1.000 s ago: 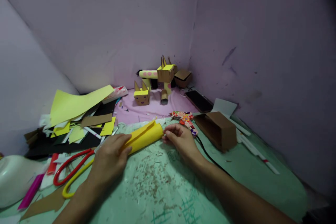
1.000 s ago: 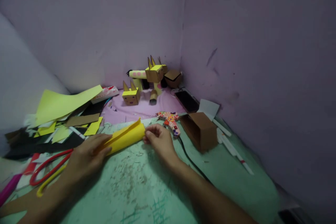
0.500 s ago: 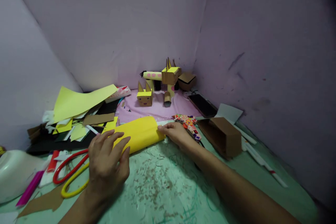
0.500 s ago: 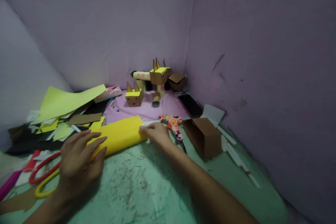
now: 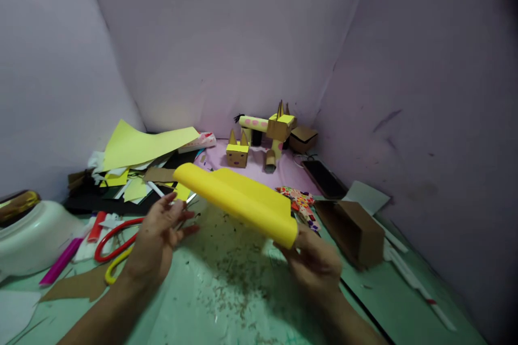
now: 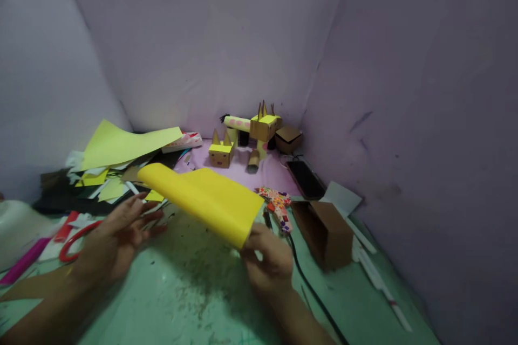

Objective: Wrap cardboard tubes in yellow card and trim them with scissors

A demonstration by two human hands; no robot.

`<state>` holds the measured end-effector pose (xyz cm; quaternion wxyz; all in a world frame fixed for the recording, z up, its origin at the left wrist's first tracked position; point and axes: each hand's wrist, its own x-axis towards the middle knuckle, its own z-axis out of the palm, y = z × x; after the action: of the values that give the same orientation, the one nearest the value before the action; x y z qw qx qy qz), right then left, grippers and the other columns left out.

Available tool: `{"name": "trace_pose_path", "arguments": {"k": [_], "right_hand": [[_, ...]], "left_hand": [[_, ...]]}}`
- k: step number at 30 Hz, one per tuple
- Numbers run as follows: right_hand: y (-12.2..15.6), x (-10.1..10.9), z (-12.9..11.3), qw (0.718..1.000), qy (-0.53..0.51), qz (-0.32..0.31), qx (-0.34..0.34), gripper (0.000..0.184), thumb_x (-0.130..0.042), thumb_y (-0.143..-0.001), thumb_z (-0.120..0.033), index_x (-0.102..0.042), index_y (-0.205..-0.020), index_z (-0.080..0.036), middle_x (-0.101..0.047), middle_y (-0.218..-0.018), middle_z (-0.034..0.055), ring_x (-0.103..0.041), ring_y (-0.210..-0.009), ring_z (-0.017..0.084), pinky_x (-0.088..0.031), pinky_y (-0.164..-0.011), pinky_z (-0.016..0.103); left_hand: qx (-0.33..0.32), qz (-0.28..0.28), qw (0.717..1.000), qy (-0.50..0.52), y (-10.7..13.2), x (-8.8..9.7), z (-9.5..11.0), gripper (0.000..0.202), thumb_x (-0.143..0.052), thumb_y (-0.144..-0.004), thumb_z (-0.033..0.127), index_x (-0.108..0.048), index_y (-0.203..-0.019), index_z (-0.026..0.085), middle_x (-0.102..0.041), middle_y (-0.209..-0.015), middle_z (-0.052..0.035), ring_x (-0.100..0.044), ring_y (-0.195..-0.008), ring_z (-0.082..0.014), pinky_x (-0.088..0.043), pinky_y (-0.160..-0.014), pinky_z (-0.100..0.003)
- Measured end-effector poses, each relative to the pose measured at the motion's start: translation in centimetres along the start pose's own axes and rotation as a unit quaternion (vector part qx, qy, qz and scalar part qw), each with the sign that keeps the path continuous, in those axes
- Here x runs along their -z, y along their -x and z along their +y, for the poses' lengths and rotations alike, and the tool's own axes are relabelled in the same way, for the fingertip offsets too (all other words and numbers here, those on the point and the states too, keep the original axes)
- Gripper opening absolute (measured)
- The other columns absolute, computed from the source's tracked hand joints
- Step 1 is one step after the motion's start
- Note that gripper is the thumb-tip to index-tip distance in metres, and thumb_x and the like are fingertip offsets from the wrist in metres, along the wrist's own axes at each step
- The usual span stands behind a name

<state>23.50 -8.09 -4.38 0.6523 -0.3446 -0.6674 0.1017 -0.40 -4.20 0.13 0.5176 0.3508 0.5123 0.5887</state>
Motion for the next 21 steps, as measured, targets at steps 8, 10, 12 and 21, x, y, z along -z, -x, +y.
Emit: {"name": "trace_pose_path", "arguments": {"k": [8,10,12,21], "right_hand": [[0.2,-2.2,-2.7,0.926,0.110,-0.258,0.254,0.024,-0.044,-0.093,-0.008,-0.068,-0.093,-0.009,-0.075,-0.090,0.0122,-0.067,-0.094,0.024,-0.057,-0.083,0.036],[0.7,-2.1,-2.7,0.928,0.103,-0.247,0.261,0.019,-0.050,-0.090,-0.010,-0.068,-0.085,-0.015,-0.077,-0.093,0.0070,-0.068,-0.094,0.025,-0.057,-0.085,0.038],[1.4,-1.9,-2.2,0.955,0.050,-0.214,0.202,0.017,-0.053,-0.085,-0.012,-0.066,-0.076,-0.018,-0.077,-0.090,0.0051,-0.069,-0.093,0.024,-0.056,-0.085,0.038],[2.1,-3.7,-0.9,0.819,-0.304,-0.158,-0.460,0.055,-0.071,-0.072,-0.050,-0.061,-0.116,-0.019,-0.069,-0.110,0.0140,-0.064,-0.105,0.032,-0.055,-0.084,0.045]], "left_hand": [[0.215,-0.051,0.948,0.227,1.7,-1.7,-0.9,0.032,-0.061,-0.071,0.005,-0.065,-0.103,0.012,-0.074,-0.092,-0.0126,-0.070,-0.086,-0.0280,-0.059,-0.078,-0.041],[0.230,-0.038,0.945,0.228,1.0,-1.4,-0.9,0.038,-0.056,-0.071,0.003,-0.063,-0.108,0.009,-0.074,-0.085,-0.0133,-0.071,-0.080,-0.0286,-0.059,-0.076,-0.044],[0.236,-0.033,0.942,0.234,0.4,-1.1,-1.0,0.044,-0.053,-0.069,0.002,-0.062,-0.111,0.009,-0.075,-0.080,-0.0125,-0.072,-0.076,-0.0287,-0.059,-0.075,-0.046],[0.255,-0.087,0.924,0.270,0.3,-1.7,-2.3,0.041,-0.051,-0.064,0.008,-0.066,-0.103,0.009,-0.074,-0.079,-0.0132,-0.069,-0.090,-0.0324,-0.053,-0.089,-0.051]]}}
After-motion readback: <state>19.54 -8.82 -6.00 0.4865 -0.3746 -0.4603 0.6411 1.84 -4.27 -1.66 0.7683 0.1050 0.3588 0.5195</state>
